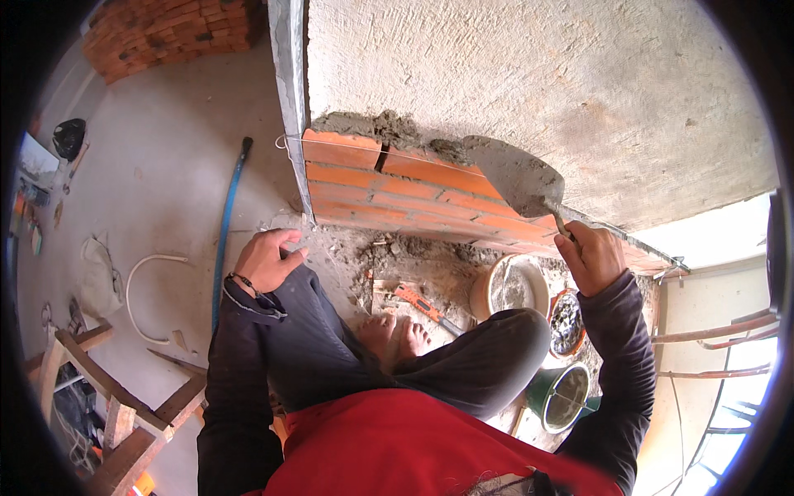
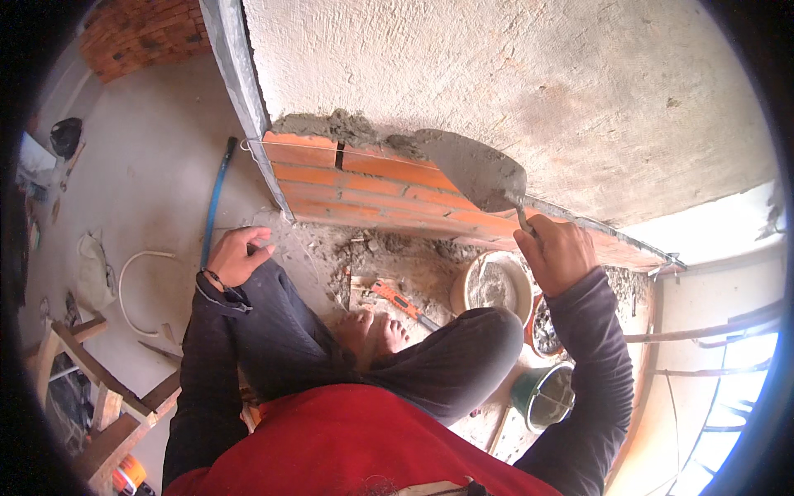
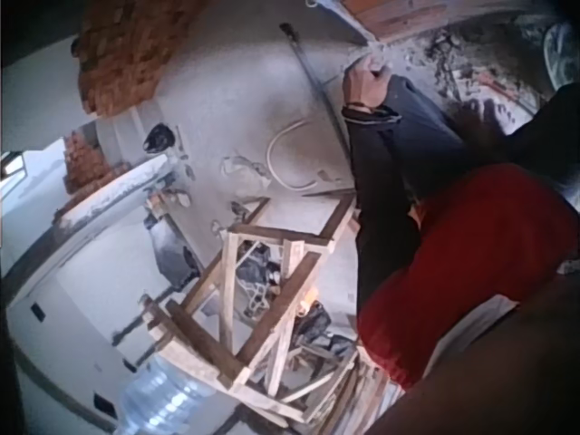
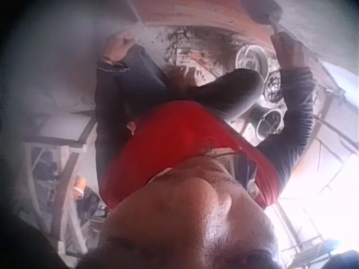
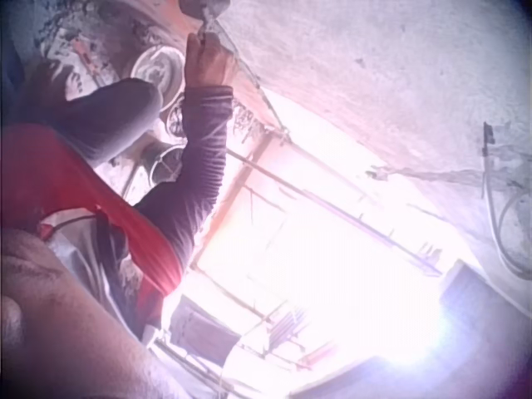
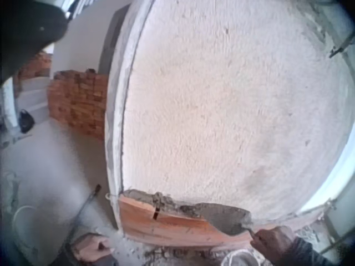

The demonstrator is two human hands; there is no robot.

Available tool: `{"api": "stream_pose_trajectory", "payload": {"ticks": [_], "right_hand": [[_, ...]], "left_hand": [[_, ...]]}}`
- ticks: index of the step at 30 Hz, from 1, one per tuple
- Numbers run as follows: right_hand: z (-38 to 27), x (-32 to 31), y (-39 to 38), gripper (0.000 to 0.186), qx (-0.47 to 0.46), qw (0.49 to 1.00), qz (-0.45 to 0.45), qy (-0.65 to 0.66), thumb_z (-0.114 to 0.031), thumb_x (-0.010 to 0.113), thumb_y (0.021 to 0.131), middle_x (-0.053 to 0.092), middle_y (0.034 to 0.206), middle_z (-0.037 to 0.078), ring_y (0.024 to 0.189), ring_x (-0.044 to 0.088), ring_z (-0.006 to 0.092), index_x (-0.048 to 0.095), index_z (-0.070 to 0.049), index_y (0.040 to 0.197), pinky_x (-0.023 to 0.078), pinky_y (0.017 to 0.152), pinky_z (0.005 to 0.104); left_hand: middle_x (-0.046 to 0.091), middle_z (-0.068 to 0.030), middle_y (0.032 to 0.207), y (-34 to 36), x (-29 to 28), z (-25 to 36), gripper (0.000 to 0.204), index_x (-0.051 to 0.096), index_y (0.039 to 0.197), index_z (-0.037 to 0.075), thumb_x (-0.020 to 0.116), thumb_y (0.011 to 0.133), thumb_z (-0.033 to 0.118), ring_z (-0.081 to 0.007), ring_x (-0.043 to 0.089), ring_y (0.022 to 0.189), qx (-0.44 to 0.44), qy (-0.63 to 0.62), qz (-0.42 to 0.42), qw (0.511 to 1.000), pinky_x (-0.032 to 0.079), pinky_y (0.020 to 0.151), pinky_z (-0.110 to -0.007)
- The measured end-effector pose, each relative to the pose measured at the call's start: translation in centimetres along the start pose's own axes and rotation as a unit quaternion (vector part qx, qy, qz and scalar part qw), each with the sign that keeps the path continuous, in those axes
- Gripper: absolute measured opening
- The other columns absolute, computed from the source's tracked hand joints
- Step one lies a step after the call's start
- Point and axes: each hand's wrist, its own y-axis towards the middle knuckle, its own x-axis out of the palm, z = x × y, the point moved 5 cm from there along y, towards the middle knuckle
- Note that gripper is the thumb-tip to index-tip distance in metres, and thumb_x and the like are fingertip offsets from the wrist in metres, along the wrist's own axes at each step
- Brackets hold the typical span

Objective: The person applies mortar to the wall using a trowel and positions thin clay bricks to create a decorative finish.

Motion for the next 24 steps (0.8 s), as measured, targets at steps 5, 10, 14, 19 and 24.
{"api": "stream_pose_trajectory", "payload": {"ticks": [5,10,14,19,24], "right_hand": [[-2.0,-0.5,1.4,0.027,0.004,0.992,-0.050,-0.116,-0.027,0.057,0.092,0.064,0.072,0.022,0.071,0.063,0.0419,0.063,-0.002,0.086,0.049,0.067,0.0500],[-2.6,-0.6,2.7,0.033,0.019,0.978,-0.090,-0.187,-0.034,0.054,0.096,0.063,0.072,0.022,0.072,0.062,0.0440,0.060,-0.004,0.086,0.048,0.067,0.0524],[-1.3,-1.4,1.7,0.031,0.052,0.971,-0.089,-0.217,-0.034,0.054,0.095,0.065,0.075,0.021,0.076,0.064,0.0425,0.061,-0.005,0.089,0.049,0.071,0.0515],[0.2,-1.5,1.6,0.030,0.090,0.963,-0.107,-0.231,-0.036,0.055,0.094,0.068,0.082,0.020,0.082,0.066,0.0391,0.064,-0.007,0.095,0.051,0.077,0.0498],[3.9,-1.1,1.7,0.027,0.101,0.968,-0.091,-0.213,-0.036,0.057,0.093,0.069,0.086,0.016,0.085,0.066,0.0383,0.064,-0.010,0.098,0.050,0.079,0.0498]], "left_hand": [[0.070,-0.0204,0.101,0.2,0.2,0.6,0.043,0.064,0.115,-0.004,0.071,0.085,0.025,-0.0256,0.069,0.088,0.020,-0.005,-0.006,1.000,0.052,0.078,-0.034],[0.070,-0.0204,0.102,0.1,0.1,0.1,0.042,0.064,0.115,-0.004,0.070,0.085,0.024,-0.0269,0.069,0.090,0.032,-0.004,0.009,0.999,0.053,0.079,-0.035],[0.070,-0.0207,0.103,0.1,0.0,-0.1,0.041,0.064,0.114,-0.005,0.070,0.085,0.024,-0.0280,0.069,0.092,0.026,-0.025,0.003,0.999,0.053,0.080,-0.035],[0.070,-0.0205,0.104,0.1,0.1,-0.4,0.041,0.063,0.114,-0.005,0.070,0.086,0.024,-0.0282,0.068,0.094,0.027,-0.020,-0.001,0.999,0.053,0.080,-0.036],[0.070,-0.0200,0.105,0.0,0.0,-0.2,0.041,0.063,0.114,-0.005,0.069,0.086,0.023,-0.0282,0.068,0.095,0.029,-0.027,-0.004,0.999,0.052,0.081,-0.036]]}}
